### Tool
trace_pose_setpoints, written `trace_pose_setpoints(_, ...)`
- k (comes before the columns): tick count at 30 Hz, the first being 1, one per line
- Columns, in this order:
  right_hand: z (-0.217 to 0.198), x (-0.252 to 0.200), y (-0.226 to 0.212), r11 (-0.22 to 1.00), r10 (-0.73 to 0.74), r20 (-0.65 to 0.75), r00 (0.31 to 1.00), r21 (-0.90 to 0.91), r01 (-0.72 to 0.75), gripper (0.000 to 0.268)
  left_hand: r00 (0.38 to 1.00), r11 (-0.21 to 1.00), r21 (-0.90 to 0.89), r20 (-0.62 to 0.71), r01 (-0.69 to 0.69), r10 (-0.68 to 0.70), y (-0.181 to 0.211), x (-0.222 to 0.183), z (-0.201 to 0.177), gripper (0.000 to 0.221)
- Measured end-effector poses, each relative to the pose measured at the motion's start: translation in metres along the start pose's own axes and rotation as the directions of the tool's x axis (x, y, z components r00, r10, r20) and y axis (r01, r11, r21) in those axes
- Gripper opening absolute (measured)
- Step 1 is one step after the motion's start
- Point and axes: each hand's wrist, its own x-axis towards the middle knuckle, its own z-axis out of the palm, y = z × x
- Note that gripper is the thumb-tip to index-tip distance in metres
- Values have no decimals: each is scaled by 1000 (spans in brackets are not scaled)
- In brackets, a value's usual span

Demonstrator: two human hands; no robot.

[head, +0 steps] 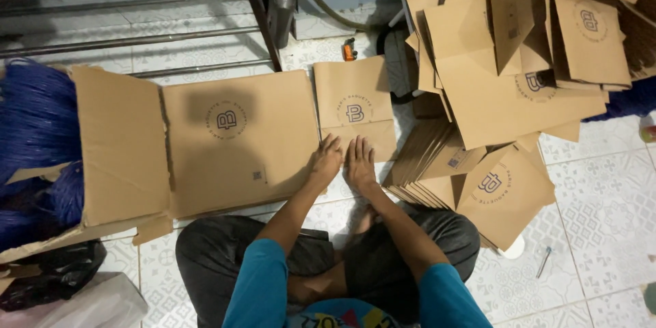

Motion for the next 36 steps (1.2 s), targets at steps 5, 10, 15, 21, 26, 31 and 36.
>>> trace_pose_setpoints(5, 19, 9, 17, 999, -33, -95, 995, -31, 30, 88, 992, 995, 70, 110, -72, 64, 15, -16, -33, 29)
trace_pose_setpoints(10, 58, 49, 45, 994, -88, -325, 941, 34, 105, 82, 993, 978, -184, 44, -99, 109, -9, -56, -92, 42)
trace_pose_setpoints(15, -48, 6, -31, 951, 88, -470, 878, 302, 67, 30, 924, 963, -237, -323, 129, -204, -114, -115, -166, 33)
trace_pose_setpoints(21, -36, 10, -94, 949, 30, -184, 982, 314, 30, 45, 676, 458, -587, 221, 668, -703, -260, -208, -131, 77)
trace_pose_setpoints(26, -41, -4, -120, 881, 189, 4, 982, 440, -171, 71, 591, 457, -469, 190, 756, -784, -251, -235, -182, 76)
trace_pose_setpoints(31, -41, -11, -126, 834, 255, -17, 967, 510, -211, 73, 639, 528, -468, 108, 709, -762, -243, -235, -190, 68)
trace_pose_setpoints(36, -42, -11, -129, 804, 230, -244, 942, 593, -42, 51, 620, 529, -415, 116, 740, -776, -274, -244, -121, 71)
